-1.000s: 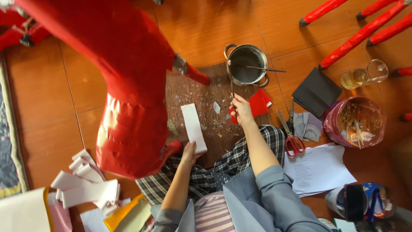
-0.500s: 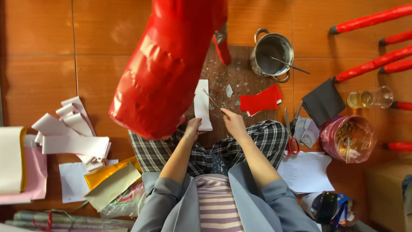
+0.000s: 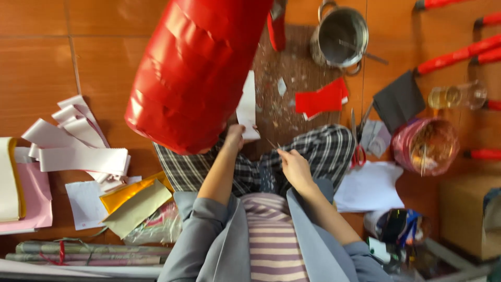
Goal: Decorating a red animal-shaped craft frame by cutting and gluing paper strips onto it
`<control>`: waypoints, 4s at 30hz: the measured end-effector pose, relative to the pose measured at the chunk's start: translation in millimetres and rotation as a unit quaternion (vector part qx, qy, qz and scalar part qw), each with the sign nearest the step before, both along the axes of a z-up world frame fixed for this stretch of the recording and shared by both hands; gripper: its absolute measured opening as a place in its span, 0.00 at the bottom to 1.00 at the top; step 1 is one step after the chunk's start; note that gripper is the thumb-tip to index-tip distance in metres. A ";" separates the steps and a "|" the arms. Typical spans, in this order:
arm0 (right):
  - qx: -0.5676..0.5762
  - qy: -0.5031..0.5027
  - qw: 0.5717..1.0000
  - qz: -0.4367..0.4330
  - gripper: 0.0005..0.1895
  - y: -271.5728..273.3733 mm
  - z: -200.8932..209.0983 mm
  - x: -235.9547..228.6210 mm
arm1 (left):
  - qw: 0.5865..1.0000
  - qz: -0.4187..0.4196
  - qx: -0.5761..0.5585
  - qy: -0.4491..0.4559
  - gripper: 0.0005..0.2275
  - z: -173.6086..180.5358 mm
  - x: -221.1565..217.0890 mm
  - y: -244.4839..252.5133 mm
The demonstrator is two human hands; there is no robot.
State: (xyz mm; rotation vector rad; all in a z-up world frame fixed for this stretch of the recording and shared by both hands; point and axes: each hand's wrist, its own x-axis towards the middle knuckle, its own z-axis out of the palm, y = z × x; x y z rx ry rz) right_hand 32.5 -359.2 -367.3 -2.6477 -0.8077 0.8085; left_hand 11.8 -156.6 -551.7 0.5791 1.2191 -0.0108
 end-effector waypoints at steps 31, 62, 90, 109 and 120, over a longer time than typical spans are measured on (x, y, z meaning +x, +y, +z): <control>0.171 -0.027 0.981 -0.093 0.22 113.8 -94.8 78.6 | 0.855 -0.394 0.336 0.026 0.31 103.8 -45.5 2.8; 0.135 -0.234 0.936 -0.224 0.16 21.8 -8.6 211.8 | 0.653 -0.229 0.707 -0.145 0.13 145.6 -8.0 12.8; 0.748 0.196 0.634 -0.023 0.05 232.9 426.7 176.2 | 0.783 0.160 0.389 -0.458 0.07 562.6 112.1 290.3; 0.748 0.176 0.631 -0.106 0.06 289.2 369.7 216.3 | 0.745 0.065 0.429 -0.506 0.10 539.8 183.7 286.1; 0.771 0.244 0.582 -0.088 0.07 301.1 363.2 217.5 | 0.734 0.009 0.453 -0.507 0.08 551.3 188.0 281.1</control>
